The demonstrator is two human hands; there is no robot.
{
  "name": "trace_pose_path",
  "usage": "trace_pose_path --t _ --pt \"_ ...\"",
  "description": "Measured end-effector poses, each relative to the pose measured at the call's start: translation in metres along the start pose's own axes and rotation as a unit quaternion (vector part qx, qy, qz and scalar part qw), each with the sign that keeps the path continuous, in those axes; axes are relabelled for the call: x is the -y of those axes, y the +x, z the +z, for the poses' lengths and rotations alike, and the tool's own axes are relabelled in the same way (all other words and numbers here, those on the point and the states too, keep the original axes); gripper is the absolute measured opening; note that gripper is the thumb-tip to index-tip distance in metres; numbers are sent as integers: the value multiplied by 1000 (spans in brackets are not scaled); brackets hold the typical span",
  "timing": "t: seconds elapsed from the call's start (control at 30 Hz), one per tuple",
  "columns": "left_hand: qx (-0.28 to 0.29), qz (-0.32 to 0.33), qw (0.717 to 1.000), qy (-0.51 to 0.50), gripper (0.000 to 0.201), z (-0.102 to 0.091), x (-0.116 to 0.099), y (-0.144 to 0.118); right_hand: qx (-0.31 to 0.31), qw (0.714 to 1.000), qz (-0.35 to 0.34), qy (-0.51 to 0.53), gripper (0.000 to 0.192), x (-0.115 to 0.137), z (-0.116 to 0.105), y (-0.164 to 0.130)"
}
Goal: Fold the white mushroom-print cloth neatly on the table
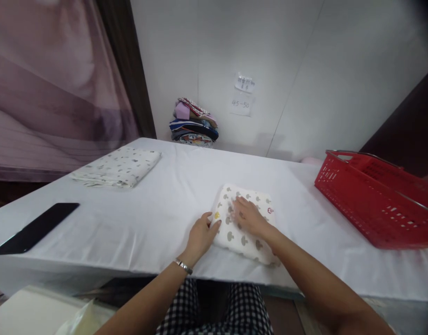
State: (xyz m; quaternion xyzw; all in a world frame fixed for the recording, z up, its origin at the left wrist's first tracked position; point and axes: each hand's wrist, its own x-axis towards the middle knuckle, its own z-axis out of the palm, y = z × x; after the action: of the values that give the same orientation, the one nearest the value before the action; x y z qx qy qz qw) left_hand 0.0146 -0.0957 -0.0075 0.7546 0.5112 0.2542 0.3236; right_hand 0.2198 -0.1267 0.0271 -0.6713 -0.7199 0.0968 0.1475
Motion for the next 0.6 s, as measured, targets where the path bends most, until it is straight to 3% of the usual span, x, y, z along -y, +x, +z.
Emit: trace_pose_path --t 0.1,0.2,0.4,0.5,0.6 --pt "-37 41 998 37 37 8 -2 7 10 1000 15 -18 56 5 9 51" --pt "-49 74 994 63 28 13 3 7 17 998 48 -39 60 3 24 80" --pt "1 32 997 71 30 7 4 8 7 997 60 -49 62 -6 41 82" --pt "50 -16 998 47 41 1 -2 26 -7 997 60 -47 58 -4 41 82" --pt "63 -17 997 38 50 -1 -12 55 -23 998 61 -25 48 -5 38 84"
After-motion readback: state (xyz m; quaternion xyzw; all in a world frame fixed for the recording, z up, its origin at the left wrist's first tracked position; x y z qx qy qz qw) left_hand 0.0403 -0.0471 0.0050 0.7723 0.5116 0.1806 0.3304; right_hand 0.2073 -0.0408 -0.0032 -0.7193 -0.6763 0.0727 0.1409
